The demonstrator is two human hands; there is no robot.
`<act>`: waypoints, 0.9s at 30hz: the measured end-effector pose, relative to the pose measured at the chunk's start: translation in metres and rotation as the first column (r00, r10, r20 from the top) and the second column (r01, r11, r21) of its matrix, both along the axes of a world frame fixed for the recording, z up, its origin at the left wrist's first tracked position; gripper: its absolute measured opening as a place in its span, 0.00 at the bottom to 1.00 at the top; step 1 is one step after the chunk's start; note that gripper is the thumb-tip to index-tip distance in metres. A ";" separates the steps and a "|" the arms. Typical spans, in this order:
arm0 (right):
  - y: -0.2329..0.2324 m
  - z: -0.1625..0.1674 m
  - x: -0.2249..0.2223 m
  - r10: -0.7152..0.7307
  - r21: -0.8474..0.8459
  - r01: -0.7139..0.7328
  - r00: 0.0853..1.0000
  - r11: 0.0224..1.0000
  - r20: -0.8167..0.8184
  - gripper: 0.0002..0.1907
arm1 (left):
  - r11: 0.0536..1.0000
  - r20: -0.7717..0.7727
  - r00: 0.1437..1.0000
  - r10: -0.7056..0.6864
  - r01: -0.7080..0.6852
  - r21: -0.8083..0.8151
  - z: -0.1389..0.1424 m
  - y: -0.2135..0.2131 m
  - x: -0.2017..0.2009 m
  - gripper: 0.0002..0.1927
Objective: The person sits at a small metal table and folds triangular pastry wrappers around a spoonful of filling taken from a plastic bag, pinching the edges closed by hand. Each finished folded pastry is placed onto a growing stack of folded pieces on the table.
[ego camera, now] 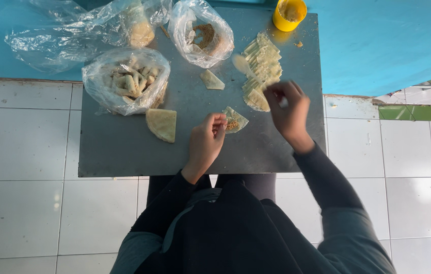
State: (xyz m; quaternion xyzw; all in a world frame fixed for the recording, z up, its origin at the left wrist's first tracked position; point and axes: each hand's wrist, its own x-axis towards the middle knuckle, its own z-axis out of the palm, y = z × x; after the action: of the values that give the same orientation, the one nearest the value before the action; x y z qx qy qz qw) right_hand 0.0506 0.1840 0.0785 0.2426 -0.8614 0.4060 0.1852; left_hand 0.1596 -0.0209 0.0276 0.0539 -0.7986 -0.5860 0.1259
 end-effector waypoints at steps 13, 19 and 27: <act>-0.075 0.003 -0.010 0.039 0.019 -0.042 0.993 0.999 0.115 0.12 | 0.994 -0.181 0.983 -0.024 0.004 -0.107 0.000 -0.012 0.000 0.21; -0.035 -0.021 0.046 -0.051 0.274 0.030 0.996 0.961 0.070 0.10 | 0.983 -0.151 0.986 -0.066 0.038 -0.178 -0.005 -0.009 -0.008 0.27; -0.036 -0.038 0.055 -0.130 0.300 0.076 0.978 0.951 0.162 0.04 | 0.958 -0.209 0.970 -0.124 0.063 -0.278 0.001 0.004 -0.007 0.30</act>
State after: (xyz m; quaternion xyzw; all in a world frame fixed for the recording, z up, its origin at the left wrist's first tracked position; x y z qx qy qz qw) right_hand 0.1061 0.1478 0.0406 0.1843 -0.9366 0.2842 0.0899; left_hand 0.1529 -0.0164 0.0282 -0.0681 -0.8532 -0.4795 0.1934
